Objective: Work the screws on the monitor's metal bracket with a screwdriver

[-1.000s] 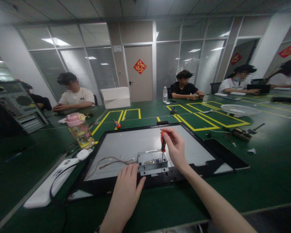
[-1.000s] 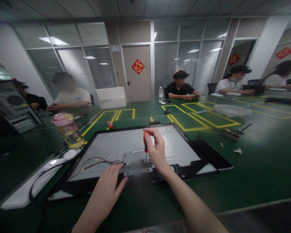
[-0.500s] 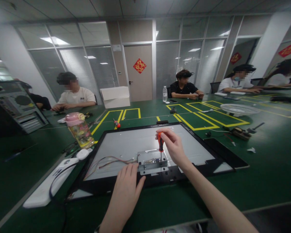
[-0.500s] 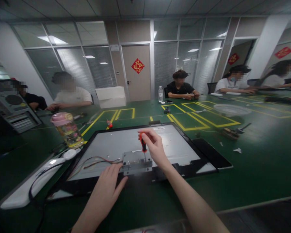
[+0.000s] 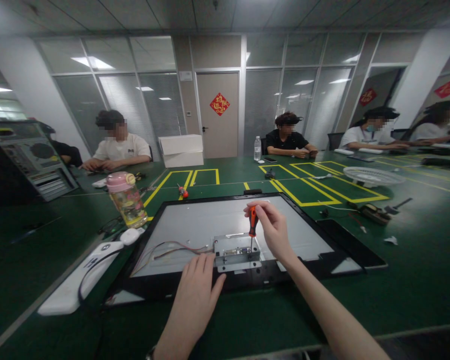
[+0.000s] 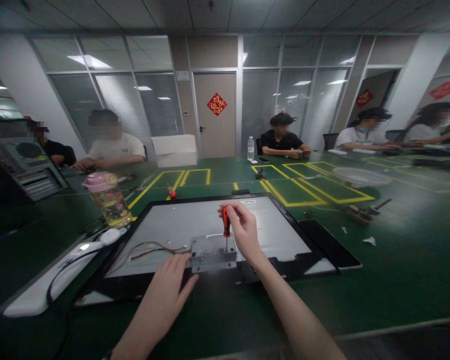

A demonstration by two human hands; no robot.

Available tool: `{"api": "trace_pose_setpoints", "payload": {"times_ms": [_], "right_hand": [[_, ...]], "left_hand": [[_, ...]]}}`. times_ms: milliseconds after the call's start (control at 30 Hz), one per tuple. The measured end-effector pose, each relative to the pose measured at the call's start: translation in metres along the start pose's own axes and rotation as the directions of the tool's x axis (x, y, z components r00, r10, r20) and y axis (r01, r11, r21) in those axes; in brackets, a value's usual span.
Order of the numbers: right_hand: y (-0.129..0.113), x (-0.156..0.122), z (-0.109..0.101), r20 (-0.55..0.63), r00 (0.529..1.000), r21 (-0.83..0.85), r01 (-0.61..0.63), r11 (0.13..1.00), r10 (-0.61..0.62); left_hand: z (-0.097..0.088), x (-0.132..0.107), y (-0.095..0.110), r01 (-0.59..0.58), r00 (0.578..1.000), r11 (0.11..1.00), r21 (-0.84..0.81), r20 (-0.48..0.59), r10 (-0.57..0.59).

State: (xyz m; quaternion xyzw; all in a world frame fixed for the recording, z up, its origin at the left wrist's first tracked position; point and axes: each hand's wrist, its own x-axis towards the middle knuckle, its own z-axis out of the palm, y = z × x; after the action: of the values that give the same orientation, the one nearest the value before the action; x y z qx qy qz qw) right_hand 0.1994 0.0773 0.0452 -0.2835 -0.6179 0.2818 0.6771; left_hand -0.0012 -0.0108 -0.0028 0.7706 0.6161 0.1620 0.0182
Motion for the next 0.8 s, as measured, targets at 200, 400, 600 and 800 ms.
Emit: {"api": "trace_pose_setpoints", "payload": {"times_ms": [200, 400, 600, 800], "right_hand": [[0.002, 0.007, -0.003, -0.010, 0.987, -0.300, 0.152, 0.942, -0.162], [0.004, 0.008, -0.007, 0.023, 0.995, -0.313, 0.098, 0.945, -0.096], [0.002, -0.005, -0.008, -0.095, 0.995, -0.268, -0.023, 0.963, -0.003], [0.003, -0.012, -0.008, -0.157, 0.980, -0.274, 0.080, 0.958, -0.126]], "left_hand": [[-0.004, 0.000, 0.004, 0.007, 1.000, 1.000, -0.007, 0.030, -0.007], [-0.004, 0.001, 0.005, 0.014, 0.999, 0.999, -0.032, 0.029, -0.013], [-0.003, 0.000, 0.003, -0.007, 1.000, 0.999, -0.049, -0.017, 0.006], [0.001, 0.001, 0.001, 0.008, 1.000, 1.000, -0.019, -0.025, -0.009]]}}
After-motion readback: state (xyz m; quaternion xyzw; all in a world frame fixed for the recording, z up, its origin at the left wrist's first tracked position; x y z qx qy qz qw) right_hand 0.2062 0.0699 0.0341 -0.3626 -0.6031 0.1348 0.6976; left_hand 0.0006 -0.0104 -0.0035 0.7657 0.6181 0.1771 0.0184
